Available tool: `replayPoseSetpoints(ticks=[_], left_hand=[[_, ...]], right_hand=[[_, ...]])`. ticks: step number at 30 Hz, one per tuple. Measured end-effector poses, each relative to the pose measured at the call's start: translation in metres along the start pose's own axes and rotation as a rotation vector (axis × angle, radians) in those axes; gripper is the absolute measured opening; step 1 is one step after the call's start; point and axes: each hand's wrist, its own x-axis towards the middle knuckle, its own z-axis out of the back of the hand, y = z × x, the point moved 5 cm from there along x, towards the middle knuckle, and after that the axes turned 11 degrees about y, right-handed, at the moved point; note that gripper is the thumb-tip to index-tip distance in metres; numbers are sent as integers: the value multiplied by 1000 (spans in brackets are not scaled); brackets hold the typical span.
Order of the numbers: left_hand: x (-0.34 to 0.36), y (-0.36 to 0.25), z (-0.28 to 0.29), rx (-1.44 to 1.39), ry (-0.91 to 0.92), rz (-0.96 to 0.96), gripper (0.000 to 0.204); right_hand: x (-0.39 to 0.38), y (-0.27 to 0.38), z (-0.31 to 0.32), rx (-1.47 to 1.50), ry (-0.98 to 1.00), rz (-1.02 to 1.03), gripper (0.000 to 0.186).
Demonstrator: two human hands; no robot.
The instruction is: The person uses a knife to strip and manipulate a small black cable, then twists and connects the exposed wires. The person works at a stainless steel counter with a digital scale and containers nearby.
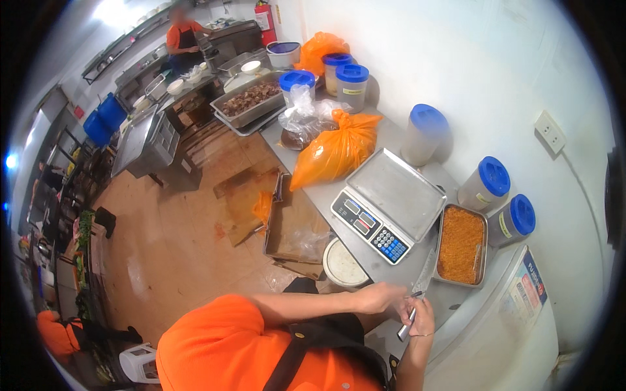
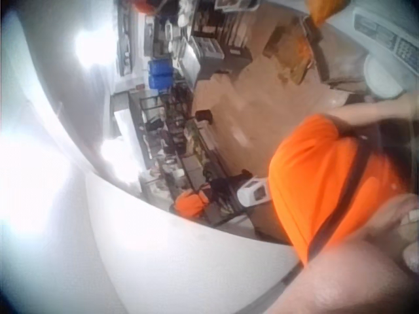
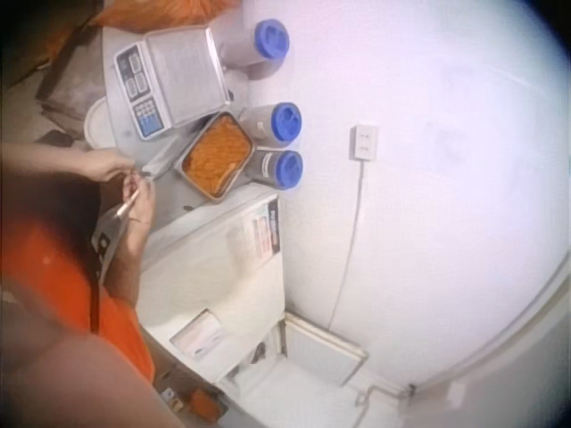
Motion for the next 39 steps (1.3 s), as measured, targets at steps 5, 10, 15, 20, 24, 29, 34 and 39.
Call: replayPoseSetpoints(ticks=[5, 10, 15, 20, 24, 29, 34, 39], left_hand=[[5, -41, -3, 87, 69, -21, 25], [4, -65, 3, 98, 72, -63, 36], [3, -80, 7, 113, -28, -86, 32], [10, -85, 24, 189, -63, -138, 19], [15, -82, 33, 148, -65, -33, 10], [-1, -60, 29, 159, -142, 96, 15], [-10, -67, 27, 130, -148, 103, 20], [-7, -69, 18, 139, -190, 67, 24]], right_hand=[[-23, 13, 4, 17, 91, -13, 20], [-30, 18, -4, 70, 195, -21, 23], [-33, 17, -11, 110, 232, 4, 24], [-21, 4, -30, 10, 152, 98, 22], [-15, 7, -29, 140, 124, 187, 20], [20, 12, 20, -542, -302, 61, 16], [87, -41, 115, -826, -379, -5, 16], [118, -54, 171, -1172, -571, 16, 22]])
